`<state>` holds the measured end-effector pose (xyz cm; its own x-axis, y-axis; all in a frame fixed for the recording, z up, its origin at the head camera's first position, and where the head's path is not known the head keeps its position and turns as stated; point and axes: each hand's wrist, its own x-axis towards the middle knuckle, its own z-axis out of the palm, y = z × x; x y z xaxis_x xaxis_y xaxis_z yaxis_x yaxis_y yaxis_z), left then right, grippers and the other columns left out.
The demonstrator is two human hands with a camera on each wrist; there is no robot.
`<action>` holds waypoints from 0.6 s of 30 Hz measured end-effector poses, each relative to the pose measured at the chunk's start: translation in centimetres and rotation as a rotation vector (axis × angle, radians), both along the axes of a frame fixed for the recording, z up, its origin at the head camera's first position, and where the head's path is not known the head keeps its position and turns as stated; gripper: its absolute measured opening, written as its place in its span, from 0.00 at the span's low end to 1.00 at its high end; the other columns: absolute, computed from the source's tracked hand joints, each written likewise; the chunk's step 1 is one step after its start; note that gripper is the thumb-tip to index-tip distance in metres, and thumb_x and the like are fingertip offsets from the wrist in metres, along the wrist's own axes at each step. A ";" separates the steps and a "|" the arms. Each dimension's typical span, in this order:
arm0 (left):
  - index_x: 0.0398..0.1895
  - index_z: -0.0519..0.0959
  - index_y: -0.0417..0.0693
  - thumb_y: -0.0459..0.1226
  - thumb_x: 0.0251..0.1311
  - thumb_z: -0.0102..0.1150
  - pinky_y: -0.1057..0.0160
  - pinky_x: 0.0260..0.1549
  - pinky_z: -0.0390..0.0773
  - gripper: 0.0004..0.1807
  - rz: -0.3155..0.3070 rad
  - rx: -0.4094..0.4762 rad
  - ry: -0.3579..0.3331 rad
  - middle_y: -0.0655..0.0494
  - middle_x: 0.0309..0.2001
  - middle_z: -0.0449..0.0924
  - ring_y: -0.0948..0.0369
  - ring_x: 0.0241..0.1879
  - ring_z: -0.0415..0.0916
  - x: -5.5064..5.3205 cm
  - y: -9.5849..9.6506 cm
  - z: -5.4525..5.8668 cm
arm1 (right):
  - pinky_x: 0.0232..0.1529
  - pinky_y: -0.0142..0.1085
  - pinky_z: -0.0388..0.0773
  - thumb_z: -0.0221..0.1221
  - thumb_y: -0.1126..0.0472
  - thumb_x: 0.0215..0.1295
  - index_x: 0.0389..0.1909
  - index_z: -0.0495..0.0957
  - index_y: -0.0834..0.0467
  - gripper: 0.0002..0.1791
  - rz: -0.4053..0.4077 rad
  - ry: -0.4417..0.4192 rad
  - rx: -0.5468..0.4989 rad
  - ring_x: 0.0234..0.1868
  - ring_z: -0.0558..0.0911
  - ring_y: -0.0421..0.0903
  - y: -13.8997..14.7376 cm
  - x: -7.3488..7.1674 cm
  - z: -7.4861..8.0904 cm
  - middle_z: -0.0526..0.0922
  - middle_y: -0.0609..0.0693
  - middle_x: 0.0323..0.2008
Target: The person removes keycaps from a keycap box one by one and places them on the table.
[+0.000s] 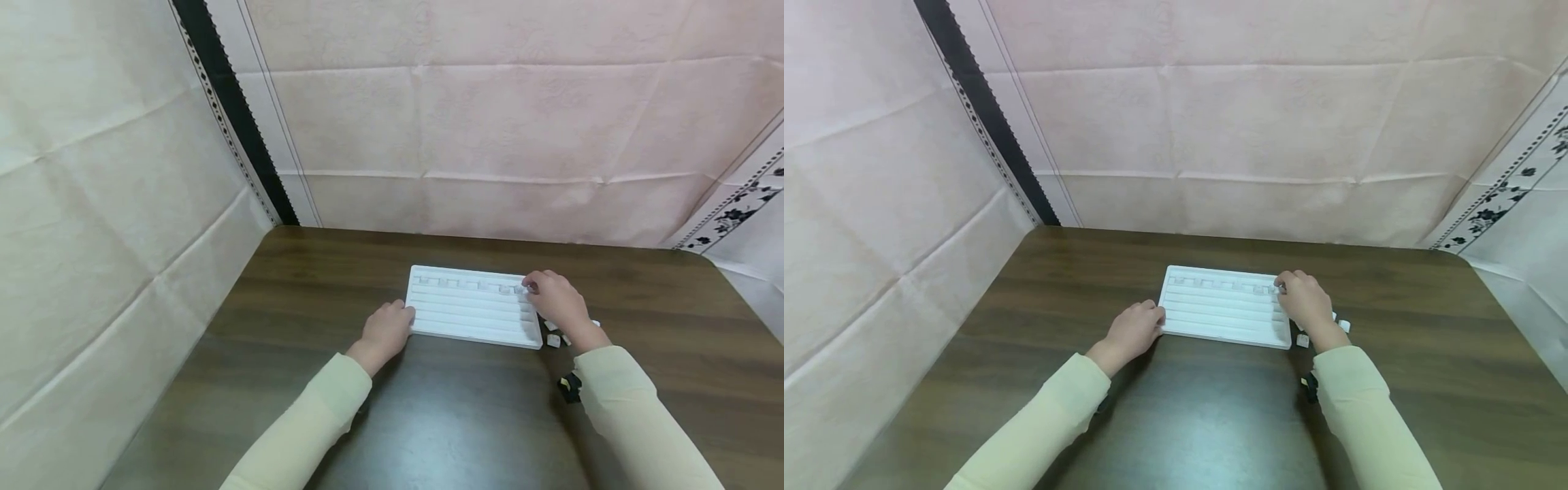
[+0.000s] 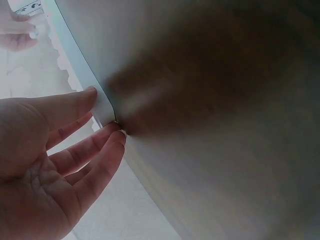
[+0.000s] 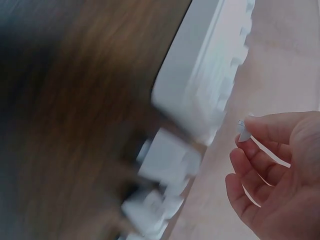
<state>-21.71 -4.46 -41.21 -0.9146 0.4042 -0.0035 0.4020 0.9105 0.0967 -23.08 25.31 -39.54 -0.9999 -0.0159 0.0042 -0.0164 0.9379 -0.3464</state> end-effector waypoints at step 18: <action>0.43 0.79 0.47 0.40 0.60 0.57 0.66 0.31 0.76 0.11 -0.009 0.027 0.033 0.52 0.36 0.78 0.61 0.29 0.70 0.1 -0.1 -0.3 | 0.44 0.59 0.67 0.48 0.63 0.64 0.47 0.75 0.66 0.15 -0.061 -0.008 0.068 0.48 0.71 0.66 4.3 0.2 -2.0 0.74 0.68 0.47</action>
<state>-21.60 -4.52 -41.51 -0.9106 0.4116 0.0375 0.4132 0.9042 0.1083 -22.88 29.61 -41.55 -0.9990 0.0450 -0.0025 0.0439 0.9585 -0.2818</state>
